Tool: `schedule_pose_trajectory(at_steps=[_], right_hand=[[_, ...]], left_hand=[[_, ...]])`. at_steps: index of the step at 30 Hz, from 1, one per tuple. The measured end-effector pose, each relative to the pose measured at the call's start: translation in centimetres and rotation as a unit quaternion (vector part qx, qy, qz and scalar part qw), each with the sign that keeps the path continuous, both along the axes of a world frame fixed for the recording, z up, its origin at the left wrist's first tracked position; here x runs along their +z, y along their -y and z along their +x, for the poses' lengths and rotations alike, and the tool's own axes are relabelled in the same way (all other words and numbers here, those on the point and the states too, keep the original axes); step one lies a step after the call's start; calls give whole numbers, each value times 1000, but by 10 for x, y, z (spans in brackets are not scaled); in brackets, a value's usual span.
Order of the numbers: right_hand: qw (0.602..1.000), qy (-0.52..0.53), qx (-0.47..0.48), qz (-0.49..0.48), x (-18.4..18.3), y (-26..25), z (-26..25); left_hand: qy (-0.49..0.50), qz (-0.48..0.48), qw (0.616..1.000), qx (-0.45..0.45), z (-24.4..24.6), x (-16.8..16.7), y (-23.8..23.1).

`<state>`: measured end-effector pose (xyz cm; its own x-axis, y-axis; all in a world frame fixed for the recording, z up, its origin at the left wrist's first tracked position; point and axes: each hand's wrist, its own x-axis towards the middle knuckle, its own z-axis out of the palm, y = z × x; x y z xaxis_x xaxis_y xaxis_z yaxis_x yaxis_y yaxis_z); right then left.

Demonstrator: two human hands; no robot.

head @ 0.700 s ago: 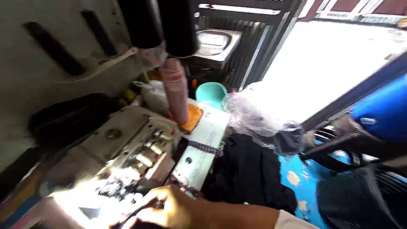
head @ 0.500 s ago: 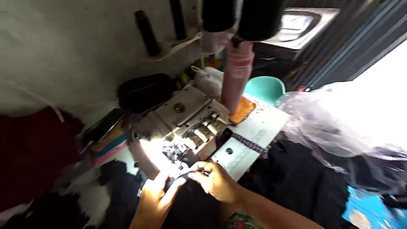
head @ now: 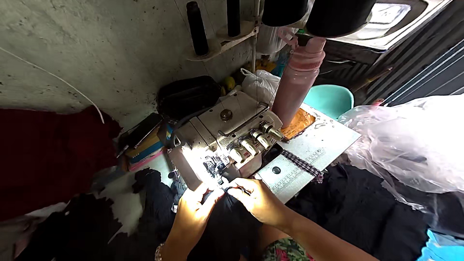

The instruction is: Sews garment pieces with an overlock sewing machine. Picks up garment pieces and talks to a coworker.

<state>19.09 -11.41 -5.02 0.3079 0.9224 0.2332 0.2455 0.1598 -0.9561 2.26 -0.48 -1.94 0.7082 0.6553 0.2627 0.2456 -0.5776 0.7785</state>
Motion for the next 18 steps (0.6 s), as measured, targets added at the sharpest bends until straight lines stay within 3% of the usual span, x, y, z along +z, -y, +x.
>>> schedule_pose_trajectory(at_steps=[6, 11, 18], right_hand=[[989, 119, -50, 65, -6, 4, -3], [996, 74, -45, 24, -4, 5, 0], [985, 127, -109, 31, -10, 2, -4]], left_hand=[[-51, 132, 989, 41, 2, 2, 7], [-139, 199, 970, 8, -8, 19, 8], [-137, 263, 949, 106, 2, 6, 9]])
